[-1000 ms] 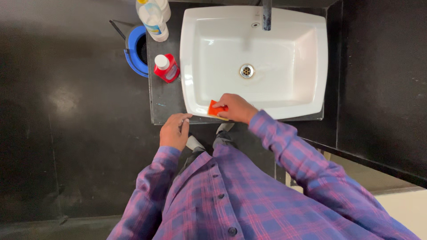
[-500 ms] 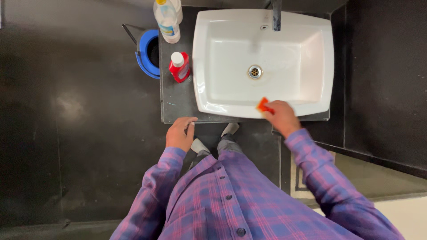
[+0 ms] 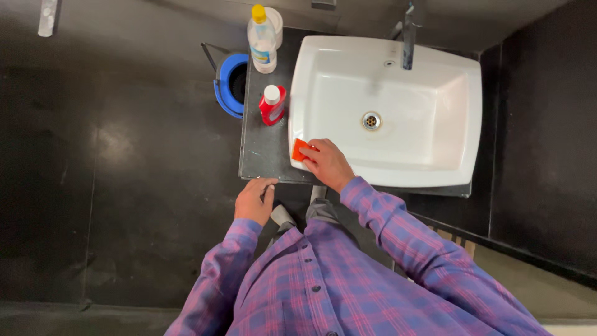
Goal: The person applies liquid soap to a sponge and scrubs the interior of a white bathroom sink. They then rinse the sponge under running water and continue wiping the sink basin and faucet area.
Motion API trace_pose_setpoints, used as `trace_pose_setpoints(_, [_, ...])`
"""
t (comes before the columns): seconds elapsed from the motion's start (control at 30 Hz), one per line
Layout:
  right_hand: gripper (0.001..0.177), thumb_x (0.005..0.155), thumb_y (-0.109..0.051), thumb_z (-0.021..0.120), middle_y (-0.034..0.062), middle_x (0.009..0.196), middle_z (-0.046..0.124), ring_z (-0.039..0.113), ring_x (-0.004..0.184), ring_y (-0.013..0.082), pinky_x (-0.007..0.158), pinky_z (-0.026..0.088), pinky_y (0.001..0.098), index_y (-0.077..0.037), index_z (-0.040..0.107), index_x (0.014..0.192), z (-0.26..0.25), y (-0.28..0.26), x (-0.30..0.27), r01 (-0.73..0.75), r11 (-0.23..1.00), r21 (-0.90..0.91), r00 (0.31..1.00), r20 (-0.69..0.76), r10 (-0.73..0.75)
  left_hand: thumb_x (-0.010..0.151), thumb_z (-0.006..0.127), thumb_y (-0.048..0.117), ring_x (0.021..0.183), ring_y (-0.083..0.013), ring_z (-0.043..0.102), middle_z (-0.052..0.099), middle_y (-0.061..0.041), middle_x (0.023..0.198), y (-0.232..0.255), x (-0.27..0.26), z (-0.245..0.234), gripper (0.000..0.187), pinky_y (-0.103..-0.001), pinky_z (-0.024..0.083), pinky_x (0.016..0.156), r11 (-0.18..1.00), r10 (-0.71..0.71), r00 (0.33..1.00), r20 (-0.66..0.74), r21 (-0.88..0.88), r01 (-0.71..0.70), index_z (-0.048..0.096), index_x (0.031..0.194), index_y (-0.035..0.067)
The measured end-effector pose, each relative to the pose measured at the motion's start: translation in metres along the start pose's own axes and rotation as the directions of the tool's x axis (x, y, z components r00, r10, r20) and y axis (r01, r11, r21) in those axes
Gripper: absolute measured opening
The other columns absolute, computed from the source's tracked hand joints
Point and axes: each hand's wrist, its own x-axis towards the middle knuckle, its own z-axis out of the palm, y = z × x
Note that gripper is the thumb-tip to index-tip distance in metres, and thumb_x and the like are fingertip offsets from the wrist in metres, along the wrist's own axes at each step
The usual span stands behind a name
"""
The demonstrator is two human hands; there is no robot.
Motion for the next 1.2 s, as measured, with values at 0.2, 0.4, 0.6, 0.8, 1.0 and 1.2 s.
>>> trace_pose_setpoints(0.2, [0.027,0.088,-0.012,0.071,0.0111,0.115,0.067,0.061,0.107,0.0334,0.095,0.051,0.0418,-0.005,0.074,0.114,0.001,0.014,0.034,0.074,0.997,-0.039,0.997,0.004,-0.074,0.094,0.065,0.012,0.085,-0.0247,0.071,0.072,-0.007,0.105,0.013,0.005,0.006,0.018,-0.033,0.057,0.076,0.997,-0.076,0.997,-0.025,0.018,0.077,0.076,0.109,0.012])
trace_pose_setpoints(0.4, [0.027,0.087,-0.013,0.072,0.0148,0.113,0.066,0.059,0.109,0.0353,0.095,0.051,0.0433,-0.007,0.075,0.113,0.0,0.05,0.083,0.086,0.995,-0.044,0.996,-0.027,-0.088,0.094,0.064,0.013,0.085,-0.0218,0.073,0.072,-0.005,0.107,0.029,0.017,0.014,0.019,-0.032,0.057,0.076,0.99,-0.136,0.989,-0.059,-0.037,0.134,0.075,0.109,0.012])
trace_pose_setpoints(0.6, [0.029,0.085,-0.01,0.07,0.0144,0.106,0.066,0.058,0.105,0.0368,0.091,0.051,0.0438,-0.007,0.075,0.113,-0.013,0.084,0.138,0.089,0.996,-0.026,0.996,-0.005,-0.09,0.094,0.065,0.013,0.084,-0.022,0.072,0.073,-0.005,0.106,0.036,0.02,0.026,0.018,-0.032,0.057,0.076,0.983,-0.185,0.979,-0.087,-0.022,0.184,0.076,0.108,0.013])
trace_pose_setpoints(0.8, [0.019,0.085,-0.013,0.072,0.0145,0.105,0.067,0.059,0.105,0.036,0.093,0.052,0.0436,-0.007,0.075,0.104,-0.006,0.088,0.126,0.046,0.995,-0.087,0.991,0.132,-0.034,0.094,0.065,0.013,0.085,-0.0227,0.071,0.073,-0.006,0.107,0.041,0.028,0.037,0.018,-0.032,0.056,0.076,0.985,-0.173,0.981,-0.093,0.01,0.174,0.076,0.108,0.013])
trace_pose_setpoints(1.0, [0.026,0.086,-0.013,0.07,0.0158,0.115,0.065,0.059,0.111,0.0359,0.096,0.05,0.0425,-0.006,0.073,0.111,0.0,0.062,0.054,0.192,0.976,0.099,0.965,0.164,-0.207,0.094,0.065,0.013,0.082,-0.0219,0.071,0.073,-0.007,0.105,0.044,0.043,0.038,0.019,-0.032,0.057,0.075,0.985,-0.17,0.98,-0.105,-0.006,0.17,0.075,0.109,0.013])
trace_pose_setpoints(1.2, [0.025,0.086,-0.012,0.071,0.0164,0.111,0.064,0.058,0.107,0.0368,0.095,0.05,0.0438,-0.005,0.072,0.111,-0.01,0.078,0.101,0.163,0.987,0.014,0.984,0.077,-0.163,0.094,0.064,0.013,0.08,-0.0218,0.071,0.073,-0.006,0.106,0.051,0.054,0.037,0.019,-0.032,0.057,0.074,0.983,-0.184,0.979,-0.093,0.005,0.185,0.076,0.109,0.013])
